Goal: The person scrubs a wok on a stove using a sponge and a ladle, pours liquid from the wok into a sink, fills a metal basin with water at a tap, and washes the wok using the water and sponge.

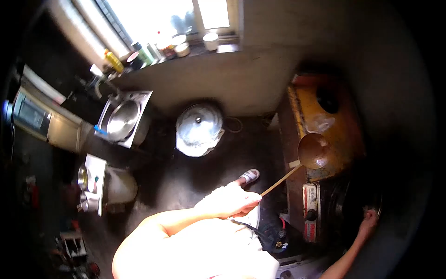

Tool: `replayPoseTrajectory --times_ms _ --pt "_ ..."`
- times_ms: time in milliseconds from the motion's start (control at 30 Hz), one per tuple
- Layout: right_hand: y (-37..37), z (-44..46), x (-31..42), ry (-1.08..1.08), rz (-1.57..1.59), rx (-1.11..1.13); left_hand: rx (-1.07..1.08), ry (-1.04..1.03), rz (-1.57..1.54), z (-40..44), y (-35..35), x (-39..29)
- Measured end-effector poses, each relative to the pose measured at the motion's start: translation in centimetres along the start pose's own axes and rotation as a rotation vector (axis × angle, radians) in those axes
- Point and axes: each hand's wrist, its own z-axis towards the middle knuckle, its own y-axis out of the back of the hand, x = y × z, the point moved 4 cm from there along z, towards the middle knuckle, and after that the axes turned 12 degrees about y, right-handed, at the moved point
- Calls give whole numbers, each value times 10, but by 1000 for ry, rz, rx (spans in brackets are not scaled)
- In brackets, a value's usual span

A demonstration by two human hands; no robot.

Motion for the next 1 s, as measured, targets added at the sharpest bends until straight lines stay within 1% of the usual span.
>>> replayPoseTrajectory --times_ms 67,100,133,167,200,267,400,433,467,500,533,600,667,733,800,867,900,967,1000 --pt "1 23 0 162 575 -306 74 94 -90 -8 2 21" --pt "36 23 60 -22 642 -167 262 -52 -369 11 -6 44" --pt "54 21 112 -17 644 -166 448 -206 -643 26 -13 63" --pt "65 20 155 -61 784 -141 349 -199 -724 20 -12 64" --pt "70 18 193 -103 924 -112 375 -193 -820 26 -11 74" --pt "69 6 262 19 879 29 320 -242 -918 18 -3 79" --pt "51 -34 404 319 1154 271 190 -328 -959 1 20 89" --pt "54 -50 441 369 1135 329 182 -341 -967 -7 25 92" --pt "56 -67 476 420 1116 388 123 -351 -989 -15 32 97" --pt "54 -83 506 533 1122 409 61 -360 -1012 -23 42 104" --pt "51 -99 536 650 1127 431 45 -373 -1022 -30 51 114" --pt "48 -135 594 897 999 422 -49 -331 -1094 -43 69 142" --pt "45 -171 647 1089 1031 461 -91 -376 -1114 -60 91 177" --pt "43 -208 701 1336 960 417 -122 -443 -1186 -87 118 216" --pt "49 -245 753 1580 844 352 -208 -460 -1254 -105 142 263" --pt "43 -283 797 1775 809 397 -329 -448 -1296 -129 161 310" --pt "45 -301 818 1836 816 413 -381 -481 -1351 -141 171 329" --pt "48 -331 856 1935 854 449 -501 -472 -1420 -168 187 363" --pt "42 -342 873 1917 872 596 -558 -473 -1446 -180 194 380"
